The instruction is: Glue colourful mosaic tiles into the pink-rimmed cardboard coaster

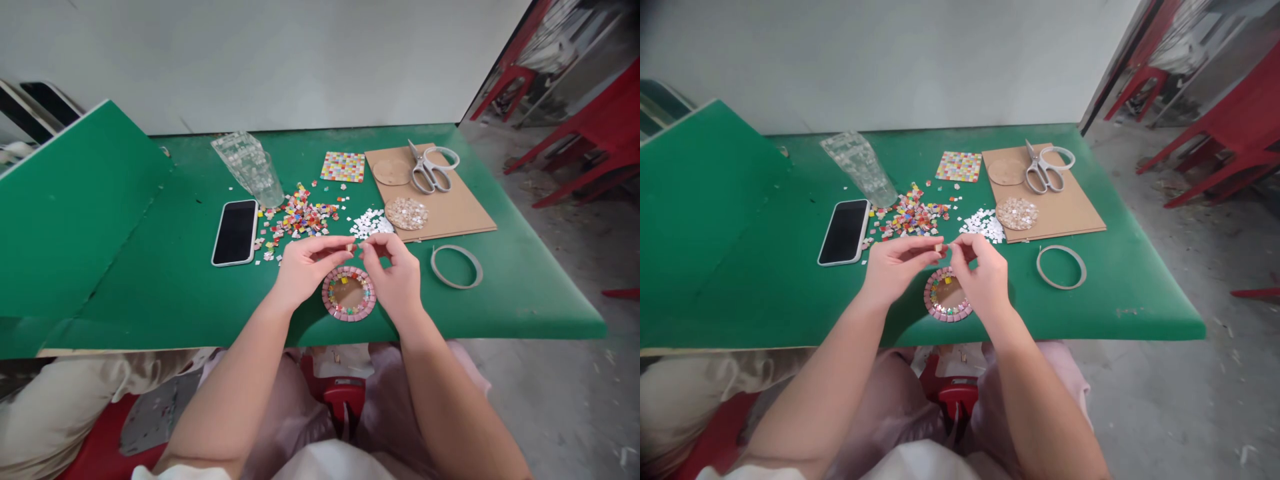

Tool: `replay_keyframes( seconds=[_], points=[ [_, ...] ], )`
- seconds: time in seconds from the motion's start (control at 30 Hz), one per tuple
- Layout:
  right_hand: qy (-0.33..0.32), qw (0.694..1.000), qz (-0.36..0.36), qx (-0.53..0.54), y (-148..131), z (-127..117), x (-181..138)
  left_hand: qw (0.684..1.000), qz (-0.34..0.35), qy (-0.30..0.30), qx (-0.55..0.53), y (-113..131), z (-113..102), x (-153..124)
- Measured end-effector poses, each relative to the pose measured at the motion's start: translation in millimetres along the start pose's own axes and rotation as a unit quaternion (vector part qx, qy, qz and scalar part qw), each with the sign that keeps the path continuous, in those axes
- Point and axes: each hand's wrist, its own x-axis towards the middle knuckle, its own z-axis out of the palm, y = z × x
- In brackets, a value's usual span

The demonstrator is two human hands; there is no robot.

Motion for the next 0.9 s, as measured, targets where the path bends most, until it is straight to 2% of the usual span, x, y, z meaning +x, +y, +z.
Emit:
replay_keyframes(
  seconds=[0.47, 0.9],
  points=[
    [-0.030, 0.998, -0.055, -0.008, 3.2, 2.3, -1.7, 0.998, 0.002, 0.018, 0.060, 4.7, 1.8, -0.6],
    [-0.068, 0.996, -0.049, -0.006, 4.5, 0.9, -1.2, 0.996, -0.008, 0.023, 0.087, 4.6, 1.1, 0.5]
  ],
)
